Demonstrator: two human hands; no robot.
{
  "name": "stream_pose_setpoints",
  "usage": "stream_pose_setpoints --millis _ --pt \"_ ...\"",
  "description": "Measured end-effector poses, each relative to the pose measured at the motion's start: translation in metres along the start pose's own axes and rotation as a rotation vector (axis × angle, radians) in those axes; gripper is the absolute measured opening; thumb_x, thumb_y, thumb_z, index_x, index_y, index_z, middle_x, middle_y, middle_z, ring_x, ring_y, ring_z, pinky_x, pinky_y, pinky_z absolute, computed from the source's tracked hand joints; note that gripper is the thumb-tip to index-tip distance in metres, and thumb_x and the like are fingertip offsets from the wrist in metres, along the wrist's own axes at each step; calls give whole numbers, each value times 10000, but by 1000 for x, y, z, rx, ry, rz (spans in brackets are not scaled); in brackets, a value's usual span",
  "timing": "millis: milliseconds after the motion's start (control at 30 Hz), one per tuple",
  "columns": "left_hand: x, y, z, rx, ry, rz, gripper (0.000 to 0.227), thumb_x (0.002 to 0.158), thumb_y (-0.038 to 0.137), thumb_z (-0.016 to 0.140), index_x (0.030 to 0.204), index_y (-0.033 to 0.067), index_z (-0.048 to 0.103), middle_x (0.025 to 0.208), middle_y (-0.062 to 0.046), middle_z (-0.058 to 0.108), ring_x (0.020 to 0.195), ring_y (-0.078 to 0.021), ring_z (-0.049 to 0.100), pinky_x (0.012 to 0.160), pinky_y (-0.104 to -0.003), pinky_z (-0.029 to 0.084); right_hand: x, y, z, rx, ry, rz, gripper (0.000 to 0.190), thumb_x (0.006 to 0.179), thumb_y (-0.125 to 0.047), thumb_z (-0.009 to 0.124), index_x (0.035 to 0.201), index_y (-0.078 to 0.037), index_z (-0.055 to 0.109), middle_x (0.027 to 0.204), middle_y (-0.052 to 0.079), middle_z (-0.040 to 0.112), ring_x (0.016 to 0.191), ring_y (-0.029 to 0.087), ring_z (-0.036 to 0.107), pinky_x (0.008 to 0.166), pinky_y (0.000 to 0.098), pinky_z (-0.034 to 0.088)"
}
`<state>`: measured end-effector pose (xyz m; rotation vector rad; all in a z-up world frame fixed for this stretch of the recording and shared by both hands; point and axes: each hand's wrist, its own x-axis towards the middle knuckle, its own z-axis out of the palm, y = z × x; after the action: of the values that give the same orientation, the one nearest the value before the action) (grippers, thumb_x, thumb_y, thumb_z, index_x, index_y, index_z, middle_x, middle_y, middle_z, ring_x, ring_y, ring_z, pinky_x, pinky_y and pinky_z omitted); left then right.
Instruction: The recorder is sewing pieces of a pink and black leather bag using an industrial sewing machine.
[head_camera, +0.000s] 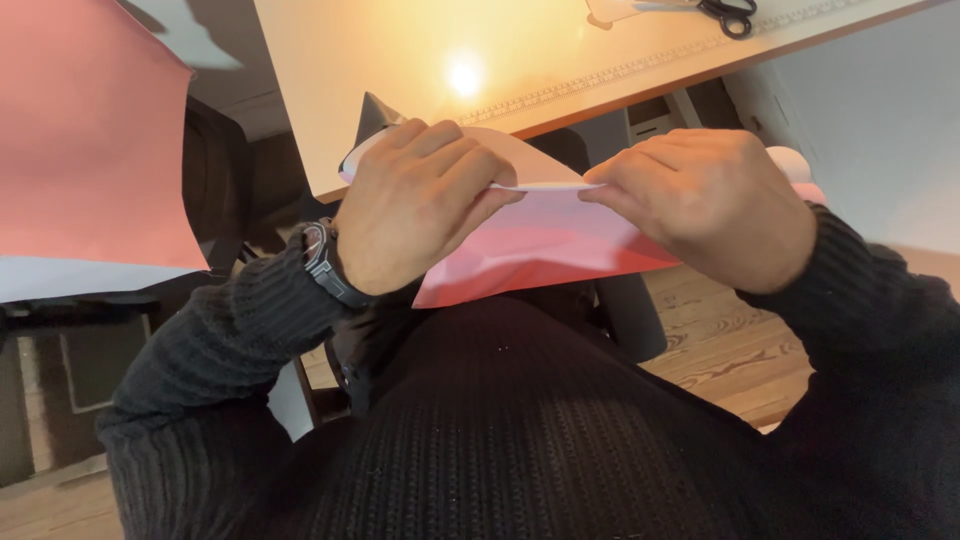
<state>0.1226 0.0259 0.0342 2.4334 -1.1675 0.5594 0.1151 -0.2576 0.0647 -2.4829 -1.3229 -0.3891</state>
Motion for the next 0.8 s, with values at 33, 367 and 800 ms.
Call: stream_pose_setpoints --millis 33,367,800 --pt "2 -2 -1 -6 7 29 233 1019 317 740 956 112 649 863 -6 648 845 -212 636 781 -361 483 0 1 0 13 12 2 173 930 -143 774 894 8 698 835 100 727 730 263 701 643 378 551" --pt "-18 -47 -22 -290 52 43 170 958 219 814 988 92 705 834 -19 672 764 -198 624 955 -409 530 -17 14 -8 -22 -58 279 133 967 -202 784 991 -73 805 739 72 709 597 218 639 590 343 512" --pt "-55 -49 -44 -363 234 -142 147 976 149 861 1036 64 757 932 -29 716 811 -166 591 725 -301 490 -12 0 -11 -6 -20 381 154 892 -176 828 945 -34 801 765 96 738 587 179 656 545 300 516"
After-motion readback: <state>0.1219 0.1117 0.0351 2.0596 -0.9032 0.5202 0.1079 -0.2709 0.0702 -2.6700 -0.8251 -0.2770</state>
